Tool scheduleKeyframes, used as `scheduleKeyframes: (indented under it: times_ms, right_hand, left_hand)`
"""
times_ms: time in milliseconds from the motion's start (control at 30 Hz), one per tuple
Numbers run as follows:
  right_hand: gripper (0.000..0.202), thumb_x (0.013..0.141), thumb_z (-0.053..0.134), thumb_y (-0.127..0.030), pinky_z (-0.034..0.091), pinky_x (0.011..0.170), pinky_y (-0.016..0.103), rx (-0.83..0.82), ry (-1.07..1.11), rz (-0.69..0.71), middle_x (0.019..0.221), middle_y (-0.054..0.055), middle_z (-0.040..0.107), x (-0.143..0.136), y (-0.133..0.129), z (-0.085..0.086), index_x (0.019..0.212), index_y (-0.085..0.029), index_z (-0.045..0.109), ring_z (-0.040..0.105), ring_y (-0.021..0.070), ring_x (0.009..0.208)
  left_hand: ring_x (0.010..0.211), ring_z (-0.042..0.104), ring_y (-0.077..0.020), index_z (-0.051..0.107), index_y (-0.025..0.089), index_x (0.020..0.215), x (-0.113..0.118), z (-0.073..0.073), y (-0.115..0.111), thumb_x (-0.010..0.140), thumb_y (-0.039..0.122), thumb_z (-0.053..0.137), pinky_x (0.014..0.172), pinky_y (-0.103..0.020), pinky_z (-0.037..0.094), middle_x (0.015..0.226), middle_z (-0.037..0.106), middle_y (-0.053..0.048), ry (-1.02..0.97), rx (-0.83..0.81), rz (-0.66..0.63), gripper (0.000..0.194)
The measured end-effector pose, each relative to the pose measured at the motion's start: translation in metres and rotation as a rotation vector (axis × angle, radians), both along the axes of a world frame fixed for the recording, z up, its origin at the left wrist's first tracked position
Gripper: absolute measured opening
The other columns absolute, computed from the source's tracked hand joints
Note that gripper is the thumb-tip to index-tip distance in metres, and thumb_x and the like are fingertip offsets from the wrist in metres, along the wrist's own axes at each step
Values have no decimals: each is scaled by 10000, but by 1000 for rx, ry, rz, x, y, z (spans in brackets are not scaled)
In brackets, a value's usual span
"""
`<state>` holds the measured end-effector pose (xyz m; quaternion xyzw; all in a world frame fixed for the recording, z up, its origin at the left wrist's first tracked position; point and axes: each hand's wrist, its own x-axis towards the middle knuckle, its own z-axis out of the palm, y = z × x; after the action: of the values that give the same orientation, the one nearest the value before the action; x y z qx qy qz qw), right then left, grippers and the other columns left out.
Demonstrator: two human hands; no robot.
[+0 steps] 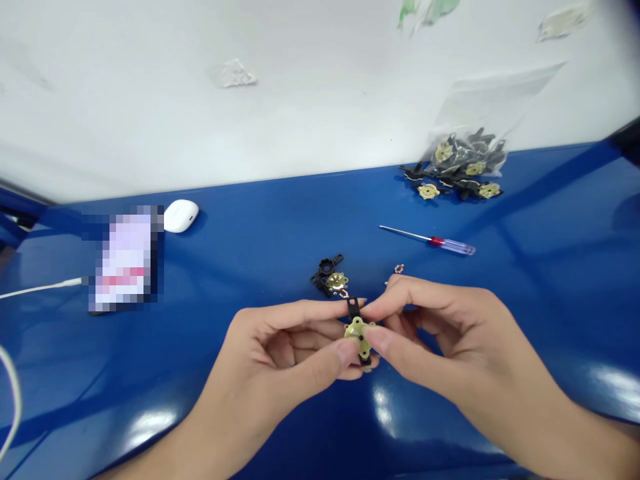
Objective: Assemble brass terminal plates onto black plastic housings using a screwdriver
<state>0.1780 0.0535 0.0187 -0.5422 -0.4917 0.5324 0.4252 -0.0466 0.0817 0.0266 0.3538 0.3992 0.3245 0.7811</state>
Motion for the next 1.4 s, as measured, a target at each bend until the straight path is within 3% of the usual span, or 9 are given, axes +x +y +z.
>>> scheduleKeyframes:
  times_ms: [267, 367, 500, 633, 867, 1167, 1400]
  right_hand:
    - [150, 1017, 896, -421, 470, 589, 236, -36, -7, 54, 722, -44, 667, 2, 1, 0, 964, -284, 862, 561, 103, 656]
    - [103, 1003, 930, -377, 485, 567, 207, 37, -47, 5, 844, -44, 685, 3, -1, 0, 1052, -326, 856, 593, 93, 679]
    - [139, 1040, 922, -281, 561, 677, 169, 168, -12, 70, 1012, -50, 752, 4, -2, -2, 1074, -382, 833, 699, 96, 862]
    - [202, 1010, 952, -210, 577, 700, 187, 165, 19, 94, 1010, -46, 749, 4, -2, -5, 1074, -373, 851, 708, 102, 863]
    - [114, 1025, 940, -272, 577, 673, 230, 133, 50, 78, 961, -36, 738, 4, -2, -6, 1025, -342, 850, 689, 104, 774]
    - [129, 989, 995, -319, 564, 715, 273, 65, 77, 51, 982, -16, 745, 4, -4, -8, 1030, -346, 876, 666, 141, 830]
    - [146, 980, 1005, -319, 562, 697, 235, 75, 74, 75, 957, -36, 770, 4, -1, -6, 1001, -344, 863, 698, 119, 817]
  left_hand:
    - [871, 947, -224, 1009, 315, 1108, 0, 1, 0, 971, 223, 1040, 825, -265, 796, 936, 967, -42, 10, -61, 7, 168]
    - [872, 949, -236, 1012, 307, 1108, 1, 1, -1, 957, 205, 1043, 833, -273, 794, 938, 969, -32, 14, -43, 13, 185]
    - [878, 951, -224, 1008, 304, 1076, -2, 0, -3, 966, 184, 1035, 845, -264, 791, 941, 970, -20, -13, -59, 34, 165]
    - [886, 954, -215, 1000, 285, 1070, -3, -1, -3, 970, 188, 1039, 840, -259, 798, 954, 972, -29, -29, -71, 34, 144]
    - [902, 953, -201, 1000, 275, 1089, -2, -1, 1, 987, 193, 1029, 864, -246, 797, 979, 975, -24, -38, -87, 4, 134]
    - [918, 954, -217, 1002, 276, 1091, -2, 1, 1, 1001, 200, 1015, 863, -269, 802, 983, 975, -37, -9, -75, 8, 118]
    - [951, 953, -216, 998, 284, 1132, -4, -2, 2, 1011, 200, 1006, 887, -260, 795, 987, 972, -30, -8, -78, -41, 148]
